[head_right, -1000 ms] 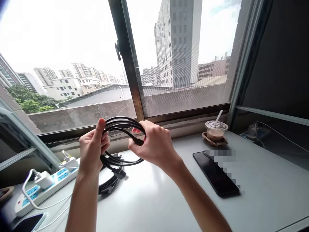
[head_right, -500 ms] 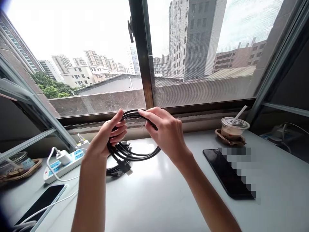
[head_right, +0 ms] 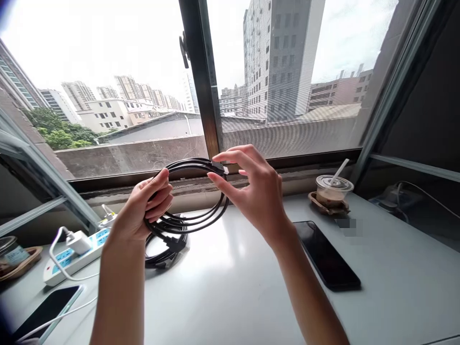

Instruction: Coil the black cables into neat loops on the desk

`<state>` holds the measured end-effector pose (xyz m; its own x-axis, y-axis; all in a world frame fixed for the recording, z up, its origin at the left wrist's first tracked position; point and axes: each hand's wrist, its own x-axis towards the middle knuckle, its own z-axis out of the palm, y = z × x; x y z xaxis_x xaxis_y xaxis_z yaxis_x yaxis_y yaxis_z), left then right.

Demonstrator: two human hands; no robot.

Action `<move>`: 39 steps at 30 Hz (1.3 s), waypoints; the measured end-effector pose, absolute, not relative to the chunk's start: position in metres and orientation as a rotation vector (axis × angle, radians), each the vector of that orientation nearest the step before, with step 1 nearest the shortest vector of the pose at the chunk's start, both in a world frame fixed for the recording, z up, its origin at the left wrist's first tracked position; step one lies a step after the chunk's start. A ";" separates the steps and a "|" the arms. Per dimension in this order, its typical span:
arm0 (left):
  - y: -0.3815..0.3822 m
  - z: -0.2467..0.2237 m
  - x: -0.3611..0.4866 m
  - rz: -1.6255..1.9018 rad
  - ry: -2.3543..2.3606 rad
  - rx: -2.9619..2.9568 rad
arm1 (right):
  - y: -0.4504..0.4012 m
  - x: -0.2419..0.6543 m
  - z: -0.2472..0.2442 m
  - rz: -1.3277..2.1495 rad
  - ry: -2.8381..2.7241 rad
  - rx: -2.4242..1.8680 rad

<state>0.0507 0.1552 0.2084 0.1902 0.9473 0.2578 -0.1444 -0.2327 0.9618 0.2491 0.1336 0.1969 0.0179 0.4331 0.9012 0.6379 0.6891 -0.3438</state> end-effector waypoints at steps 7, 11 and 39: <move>0.146 0.210 0.054 1.215 0.815 1.447 | 0.149 0.246 0.188 -0.053 -1.711 -0.959; 0.146 0.211 0.053 1.306 0.888 1.423 | 0.145 0.245 0.192 0.018 -1.673 -0.955; 0.148 0.203 0.057 1.345 0.773 1.667 | 0.135 0.267 0.203 0.071 -1.470 -0.754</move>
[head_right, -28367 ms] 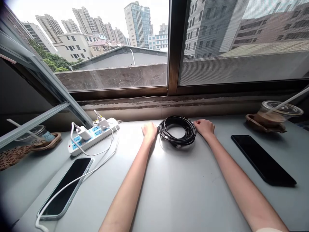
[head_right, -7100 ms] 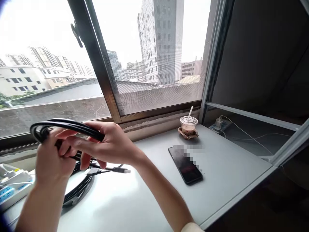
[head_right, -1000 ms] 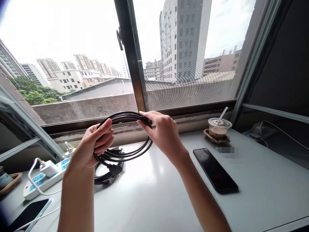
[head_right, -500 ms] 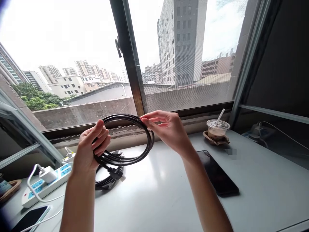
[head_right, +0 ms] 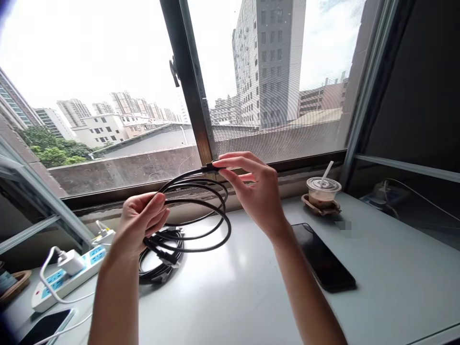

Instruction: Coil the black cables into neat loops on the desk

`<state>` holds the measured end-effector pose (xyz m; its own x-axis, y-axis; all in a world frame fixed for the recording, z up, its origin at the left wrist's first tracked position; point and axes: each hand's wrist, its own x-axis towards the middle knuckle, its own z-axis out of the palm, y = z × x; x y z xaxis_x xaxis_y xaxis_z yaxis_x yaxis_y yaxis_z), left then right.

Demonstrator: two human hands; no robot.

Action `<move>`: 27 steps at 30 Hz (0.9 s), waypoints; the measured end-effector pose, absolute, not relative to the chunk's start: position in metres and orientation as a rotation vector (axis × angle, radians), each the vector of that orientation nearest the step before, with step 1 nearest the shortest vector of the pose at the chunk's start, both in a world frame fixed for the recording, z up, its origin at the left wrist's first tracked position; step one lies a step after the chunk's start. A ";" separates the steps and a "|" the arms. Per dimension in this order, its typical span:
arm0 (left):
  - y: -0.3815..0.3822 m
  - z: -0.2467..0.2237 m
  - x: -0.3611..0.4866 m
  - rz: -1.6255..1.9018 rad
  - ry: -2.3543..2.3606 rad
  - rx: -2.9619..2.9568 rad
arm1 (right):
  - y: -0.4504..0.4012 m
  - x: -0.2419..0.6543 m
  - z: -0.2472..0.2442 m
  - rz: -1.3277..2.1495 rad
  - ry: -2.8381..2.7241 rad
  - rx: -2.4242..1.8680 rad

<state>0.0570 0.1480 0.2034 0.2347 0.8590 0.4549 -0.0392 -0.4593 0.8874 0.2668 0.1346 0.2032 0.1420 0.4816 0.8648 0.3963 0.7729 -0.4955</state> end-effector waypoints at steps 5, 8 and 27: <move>0.146 0.201 0.057 1.341 0.708 1.629 | 0.147 0.267 0.196 0.326 -1.590 -0.799; 0.146 0.201 0.054 1.297 0.732 1.644 | 0.153 0.268 0.192 0.424 -1.623 -0.811; 0.151 0.208 0.060 1.502 1.075 1.398 | 0.142 0.252 0.193 0.713 -1.673 -0.824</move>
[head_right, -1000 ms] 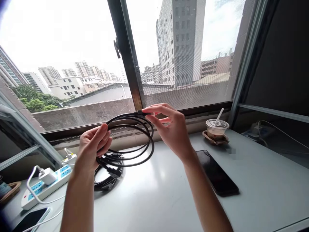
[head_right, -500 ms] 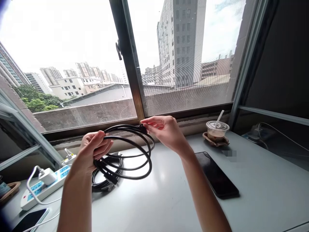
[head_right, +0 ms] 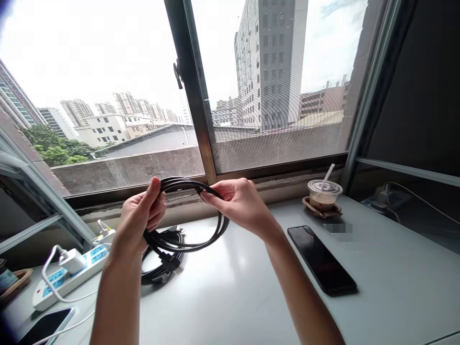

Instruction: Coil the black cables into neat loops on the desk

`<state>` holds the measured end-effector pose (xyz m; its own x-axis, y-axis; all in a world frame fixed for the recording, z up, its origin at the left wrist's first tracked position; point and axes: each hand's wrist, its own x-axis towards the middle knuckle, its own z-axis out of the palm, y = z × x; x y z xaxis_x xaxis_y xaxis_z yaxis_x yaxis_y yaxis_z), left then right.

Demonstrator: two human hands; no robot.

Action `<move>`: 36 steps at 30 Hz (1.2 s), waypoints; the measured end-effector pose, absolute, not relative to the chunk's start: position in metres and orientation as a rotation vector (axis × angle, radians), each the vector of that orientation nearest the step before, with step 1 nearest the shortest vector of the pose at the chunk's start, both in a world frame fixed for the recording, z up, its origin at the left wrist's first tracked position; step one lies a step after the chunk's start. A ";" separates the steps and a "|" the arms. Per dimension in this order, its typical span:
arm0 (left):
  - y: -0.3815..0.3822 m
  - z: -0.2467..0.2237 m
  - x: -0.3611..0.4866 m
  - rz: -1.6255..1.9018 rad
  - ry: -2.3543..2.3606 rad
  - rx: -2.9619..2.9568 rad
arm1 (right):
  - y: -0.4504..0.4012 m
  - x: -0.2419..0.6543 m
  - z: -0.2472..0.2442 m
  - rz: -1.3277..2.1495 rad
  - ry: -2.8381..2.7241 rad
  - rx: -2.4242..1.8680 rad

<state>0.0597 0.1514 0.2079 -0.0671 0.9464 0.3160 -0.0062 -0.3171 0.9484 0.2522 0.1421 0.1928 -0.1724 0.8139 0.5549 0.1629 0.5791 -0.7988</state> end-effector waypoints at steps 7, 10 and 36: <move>0.154 0.203 0.054 1.599 0.926 1.650 | 0.146 0.251 0.195 1.057 -1.598 -0.681; 0.154 0.200 0.055 1.680 0.965 1.797 | 0.144 0.251 0.196 1.129 -1.606 -0.636; 0.145 0.204 0.059 1.409 0.902 1.673 | 0.141 0.257 0.196 0.900 -1.780 -0.722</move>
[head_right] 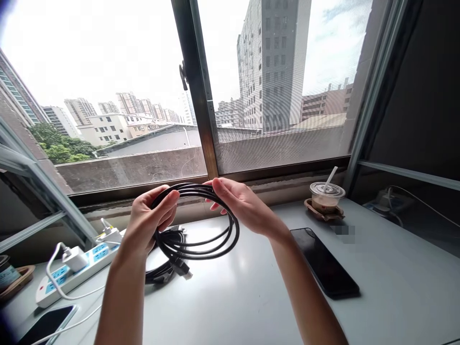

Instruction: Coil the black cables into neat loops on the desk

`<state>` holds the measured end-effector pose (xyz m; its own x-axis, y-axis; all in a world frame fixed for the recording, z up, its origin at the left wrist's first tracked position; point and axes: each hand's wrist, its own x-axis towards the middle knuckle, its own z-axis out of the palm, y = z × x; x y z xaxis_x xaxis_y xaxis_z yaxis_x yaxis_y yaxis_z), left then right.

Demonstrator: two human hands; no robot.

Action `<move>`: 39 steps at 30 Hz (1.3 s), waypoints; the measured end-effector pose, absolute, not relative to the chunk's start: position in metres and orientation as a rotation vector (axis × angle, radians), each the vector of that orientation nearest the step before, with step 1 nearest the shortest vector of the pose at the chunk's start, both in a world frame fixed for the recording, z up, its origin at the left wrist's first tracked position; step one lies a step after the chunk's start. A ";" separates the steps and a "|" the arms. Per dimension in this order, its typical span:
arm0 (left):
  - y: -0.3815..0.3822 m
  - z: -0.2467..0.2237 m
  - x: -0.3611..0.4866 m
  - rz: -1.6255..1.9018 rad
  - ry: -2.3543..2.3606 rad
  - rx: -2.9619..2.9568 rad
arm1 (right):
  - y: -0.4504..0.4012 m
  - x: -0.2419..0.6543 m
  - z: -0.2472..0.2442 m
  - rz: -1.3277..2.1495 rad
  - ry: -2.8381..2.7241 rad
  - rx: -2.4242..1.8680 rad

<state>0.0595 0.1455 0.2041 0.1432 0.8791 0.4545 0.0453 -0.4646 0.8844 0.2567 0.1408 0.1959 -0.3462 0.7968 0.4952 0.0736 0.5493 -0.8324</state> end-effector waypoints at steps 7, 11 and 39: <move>0.144 0.205 0.053 1.251 0.831 1.753 | 0.142 0.258 0.198 0.798 -1.640 -0.739; 0.143 0.206 0.049 1.213 0.825 1.794 | 0.136 0.263 0.202 0.826 -1.674 -0.727; 0.148 0.207 0.063 1.357 1.087 1.514 | 0.140 0.250 0.187 0.414 -1.671 -0.960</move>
<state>0.0634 0.1478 0.2065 0.0506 0.9539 0.2959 0.0804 -0.2992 0.9508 0.2496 0.1403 0.1875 -0.0606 0.7671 0.6386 0.3801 0.6093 -0.6959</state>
